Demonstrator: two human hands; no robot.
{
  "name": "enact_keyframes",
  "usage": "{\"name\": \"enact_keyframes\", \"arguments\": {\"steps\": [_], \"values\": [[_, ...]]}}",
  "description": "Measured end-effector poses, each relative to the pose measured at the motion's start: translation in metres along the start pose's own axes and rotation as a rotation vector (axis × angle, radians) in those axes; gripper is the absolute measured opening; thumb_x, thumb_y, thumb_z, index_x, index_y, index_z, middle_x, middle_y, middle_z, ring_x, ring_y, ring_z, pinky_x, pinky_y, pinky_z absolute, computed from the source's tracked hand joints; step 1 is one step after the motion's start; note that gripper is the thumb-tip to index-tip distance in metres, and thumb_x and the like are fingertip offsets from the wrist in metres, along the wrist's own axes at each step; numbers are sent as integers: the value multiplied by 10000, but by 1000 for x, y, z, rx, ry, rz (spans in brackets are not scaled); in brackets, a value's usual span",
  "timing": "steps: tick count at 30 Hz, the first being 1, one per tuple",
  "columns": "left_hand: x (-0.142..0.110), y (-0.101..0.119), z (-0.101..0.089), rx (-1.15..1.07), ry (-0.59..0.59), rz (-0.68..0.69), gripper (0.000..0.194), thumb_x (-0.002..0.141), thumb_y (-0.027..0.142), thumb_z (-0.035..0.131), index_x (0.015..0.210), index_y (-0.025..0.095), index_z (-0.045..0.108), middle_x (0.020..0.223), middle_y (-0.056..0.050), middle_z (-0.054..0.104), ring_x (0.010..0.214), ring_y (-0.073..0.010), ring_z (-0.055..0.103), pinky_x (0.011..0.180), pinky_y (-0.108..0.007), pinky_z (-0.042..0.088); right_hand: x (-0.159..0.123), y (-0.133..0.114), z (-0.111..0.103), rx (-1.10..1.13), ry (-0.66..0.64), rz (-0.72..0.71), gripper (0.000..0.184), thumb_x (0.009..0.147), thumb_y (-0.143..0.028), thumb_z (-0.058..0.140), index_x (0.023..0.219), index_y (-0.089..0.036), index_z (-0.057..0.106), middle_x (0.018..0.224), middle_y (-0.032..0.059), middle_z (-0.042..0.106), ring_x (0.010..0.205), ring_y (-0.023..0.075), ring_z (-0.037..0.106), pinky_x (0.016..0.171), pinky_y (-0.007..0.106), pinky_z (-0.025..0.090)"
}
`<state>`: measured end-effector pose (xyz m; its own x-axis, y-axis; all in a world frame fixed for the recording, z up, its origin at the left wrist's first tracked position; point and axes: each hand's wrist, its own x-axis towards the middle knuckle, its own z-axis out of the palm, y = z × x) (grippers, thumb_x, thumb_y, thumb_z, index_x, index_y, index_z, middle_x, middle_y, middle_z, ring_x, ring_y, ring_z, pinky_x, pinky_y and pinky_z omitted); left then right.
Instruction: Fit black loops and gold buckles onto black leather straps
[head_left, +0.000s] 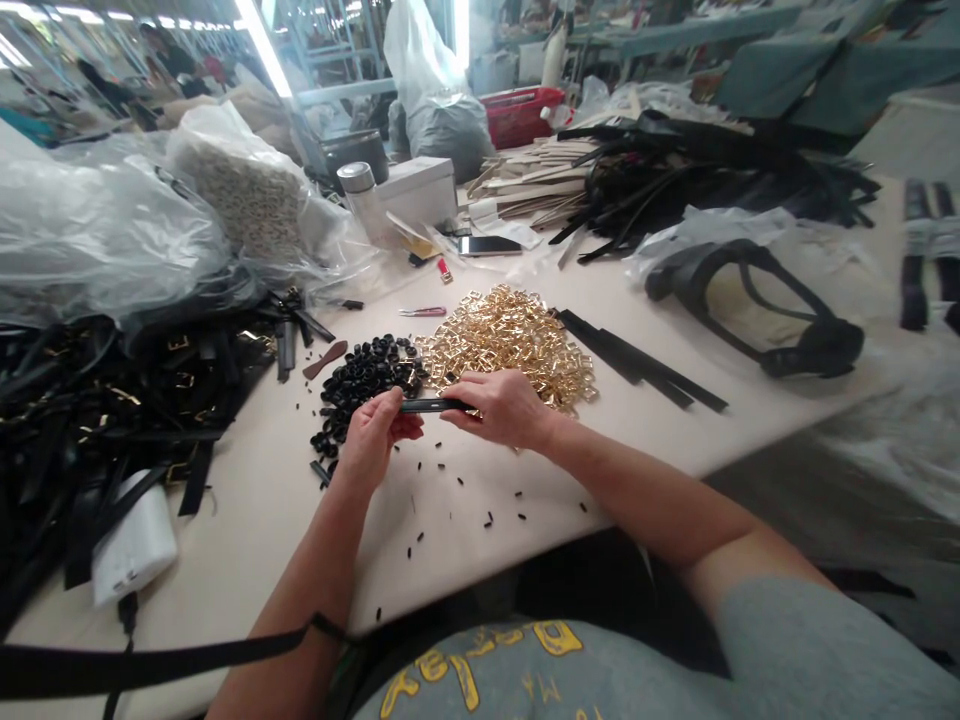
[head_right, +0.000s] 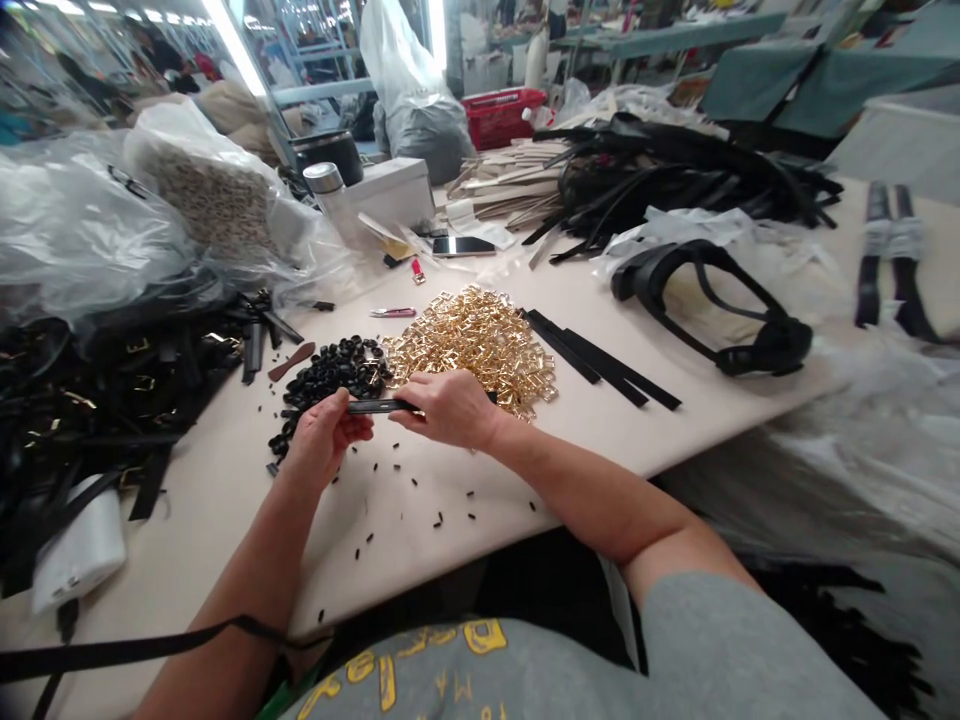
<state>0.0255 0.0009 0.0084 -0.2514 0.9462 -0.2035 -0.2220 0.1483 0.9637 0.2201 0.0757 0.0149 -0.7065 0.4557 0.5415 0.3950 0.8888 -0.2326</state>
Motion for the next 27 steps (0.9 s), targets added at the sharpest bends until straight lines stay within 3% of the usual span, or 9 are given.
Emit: {"name": "enact_keyframes", "arguments": {"steps": [6,10,13,18,27], "values": [[1,-4,-3,59,-7,38,371,667,453,785,825,156,629,625,10,635,510,-99,576,531,-204,496,0,2,-1,-46,-34,2,231,957,-366,514,927,-179,647,819,12,631,661,103,531,562,250,293],[0,-1,1,-10,-5,22,378,670,445,788,860,152,642,639,13,636,524,-92,581,553,-203,506,1,1,-4,-148,-88,-28,223,982,-280,461,874,-192,636,763,0,605,617,95,494,538,264,249],[-1,-1,5,-2,11,15,388,642,449,807,814,148,633,685,-13,665,576,-113,621,619,-235,532,2,0,-6,-158,-95,-22,195,973,-266,472,947,-214,659,768,2,614,631,102,516,534,264,257],[-5,-5,11,31,-57,69,336,666,419,799,776,147,638,718,-29,686,633,-134,645,678,-265,531,0,-1,2,38,-42,42,281,943,-429,547,1082,-214,662,911,23,687,728,127,612,600,241,385],[-10,-2,14,121,-23,175,294,655,402,796,723,156,649,640,-3,629,605,-117,567,617,-230,475,-3,-9,20,252,31,165,198,879,-350,660,1020,-214,688,969,22,717,852,146,670,757,236,480]]}}
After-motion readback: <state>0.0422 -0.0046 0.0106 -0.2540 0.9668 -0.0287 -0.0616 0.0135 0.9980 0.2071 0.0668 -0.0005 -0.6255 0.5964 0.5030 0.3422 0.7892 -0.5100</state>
